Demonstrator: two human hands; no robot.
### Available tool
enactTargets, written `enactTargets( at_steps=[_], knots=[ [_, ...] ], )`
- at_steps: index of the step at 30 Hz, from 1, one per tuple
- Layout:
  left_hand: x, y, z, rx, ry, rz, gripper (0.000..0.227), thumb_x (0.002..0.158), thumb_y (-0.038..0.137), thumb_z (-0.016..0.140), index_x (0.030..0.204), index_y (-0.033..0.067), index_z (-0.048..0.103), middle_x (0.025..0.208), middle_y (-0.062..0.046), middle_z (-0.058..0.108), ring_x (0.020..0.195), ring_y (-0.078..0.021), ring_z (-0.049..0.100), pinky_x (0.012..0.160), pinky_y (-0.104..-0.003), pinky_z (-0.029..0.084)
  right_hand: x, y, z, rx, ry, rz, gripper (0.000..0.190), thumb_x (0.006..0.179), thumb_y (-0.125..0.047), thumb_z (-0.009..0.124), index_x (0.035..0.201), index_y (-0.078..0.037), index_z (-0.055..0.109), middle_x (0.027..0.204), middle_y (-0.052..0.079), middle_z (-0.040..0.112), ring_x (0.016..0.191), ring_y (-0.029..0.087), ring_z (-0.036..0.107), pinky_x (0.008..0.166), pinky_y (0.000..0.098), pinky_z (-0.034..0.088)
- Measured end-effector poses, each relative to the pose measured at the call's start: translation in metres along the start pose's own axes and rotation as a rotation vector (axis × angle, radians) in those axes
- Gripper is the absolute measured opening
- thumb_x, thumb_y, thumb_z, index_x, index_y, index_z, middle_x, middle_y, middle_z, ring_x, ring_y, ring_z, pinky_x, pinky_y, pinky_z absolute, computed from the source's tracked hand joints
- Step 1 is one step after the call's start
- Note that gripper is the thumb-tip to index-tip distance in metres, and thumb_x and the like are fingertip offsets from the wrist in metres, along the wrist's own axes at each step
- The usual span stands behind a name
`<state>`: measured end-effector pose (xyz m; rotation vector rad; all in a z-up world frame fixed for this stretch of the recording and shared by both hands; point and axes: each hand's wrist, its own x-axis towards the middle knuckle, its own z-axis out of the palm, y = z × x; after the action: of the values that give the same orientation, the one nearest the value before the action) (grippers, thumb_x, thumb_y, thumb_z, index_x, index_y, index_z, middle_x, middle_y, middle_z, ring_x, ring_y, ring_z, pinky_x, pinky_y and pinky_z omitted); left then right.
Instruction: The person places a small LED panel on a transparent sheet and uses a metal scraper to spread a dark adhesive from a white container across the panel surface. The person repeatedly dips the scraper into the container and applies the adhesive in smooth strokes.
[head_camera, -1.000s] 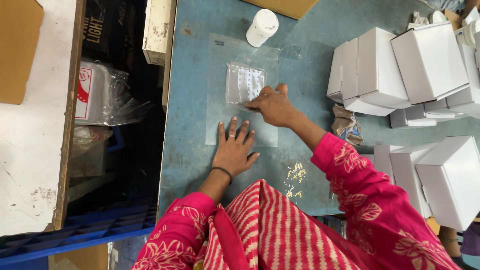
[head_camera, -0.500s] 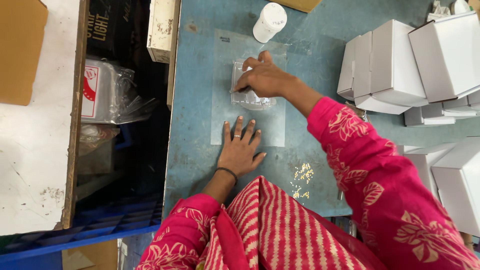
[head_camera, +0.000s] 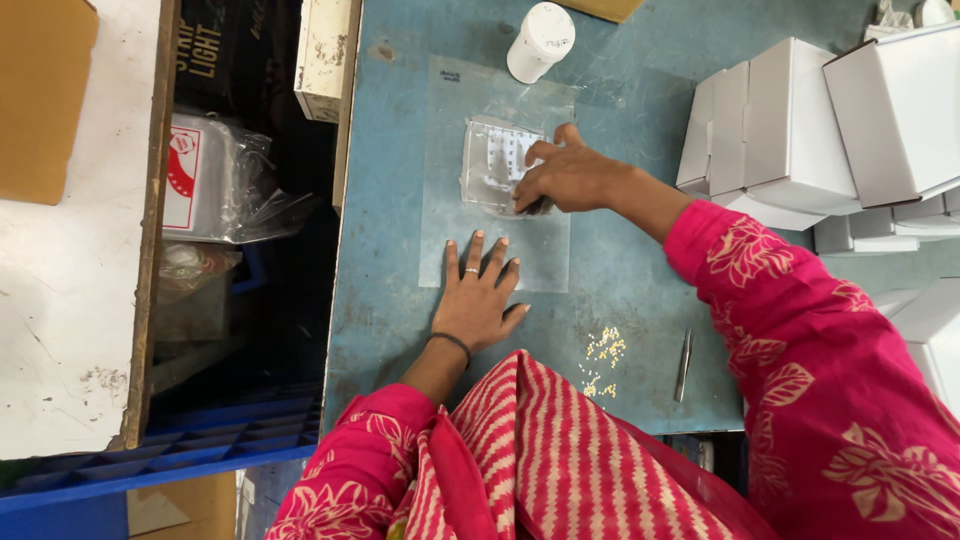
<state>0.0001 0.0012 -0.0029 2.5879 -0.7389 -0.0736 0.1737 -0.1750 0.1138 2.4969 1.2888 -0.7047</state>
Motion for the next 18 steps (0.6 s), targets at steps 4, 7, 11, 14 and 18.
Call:
enactTargets(
  at_steps=[4,7,11,14,18],
  knots=[
    [0.000,0.000,0.002,-0.009,-0.006,0.000,0.069,0.092,0.057,0.053,0.144,0.0113,0.053,0.160,-0.016,0.034,0.152,-0.0465,0.015,0.117,-0.074,0.006,-0.011,0.006,0.008,-0.027,0.012,0.003,0.047,0.080,-0.004,0.070,0.113,-0.037,0.079,0.129,-0.018,0.069,0.127,0.015,0.050,0.105,0.0492,0.026],
    [0.001,0.000,0.004,-0.011,0.004,0.003,0.069,0.092,0.057,0.053,0.143,0.0109,0.053,0.160,-0.016,0.035,0.151,-0.0470,0.015,0.116,-0.074,0.007,-0.017,0.010,0.016,-0.044,0.014,0.006,0.045,0.082,-0.005,0.069,0.112,-0.037,0.079,0.130,-0.018,0.069,0.126,0.014,0.051,0.104,0.0497,0.026],
    [-0.001,0.001,0.004,-0.014,0.019,0.004,0.069,0.091,0.057,0.054,0.142,0.0111,0.054,0.160,-0.016,0.035,0.151,-0.0469,0.016,0.116,-0.074,0.007,-0.021,0.018,0.026,-0.003,0.029,0.036,0.047,0.083,-0.004,0.068,0.114,-0.038,0.079,0.129,-0.017,0.072,0.123,0.014,0.054,0.104,0.0480,0.027],
    [0.001,-0.001,0.005,-0.022,0.022,0.000,0.068,0.091,0.057,0.055,0.142,0.0115,0.054,0.160,-0.016,0.035,0.151,-0.0468,0.016,0.117,-0.074,0.007,-0.014,0.038,0.029,0.054,0.104,0.132,0.032,0.092,-0.018,0.071,0.111,-0.041,0.082,0.123,0.003,0.071,0.125,0.018,0.054,0.103,0.0476,0.027],
    [0.001,-0.002,0.007,-0.023,0.025,-0.003,0.067,0.090,0.056,0.056,0.141,0.0119,0.055,0.160,-0.016,0.035,0.151,-0.0468,0.017,0.116,-0.073,0.007,0.010,0.057,0.047,0.116,0.439,0.350,0.040,0.091,-0.011,0.068,0.123,-0.033,0.078,0.127,0.007,0.071,0.130,0.020,0.054,0.101,0.0499,0.028]
  ],
)
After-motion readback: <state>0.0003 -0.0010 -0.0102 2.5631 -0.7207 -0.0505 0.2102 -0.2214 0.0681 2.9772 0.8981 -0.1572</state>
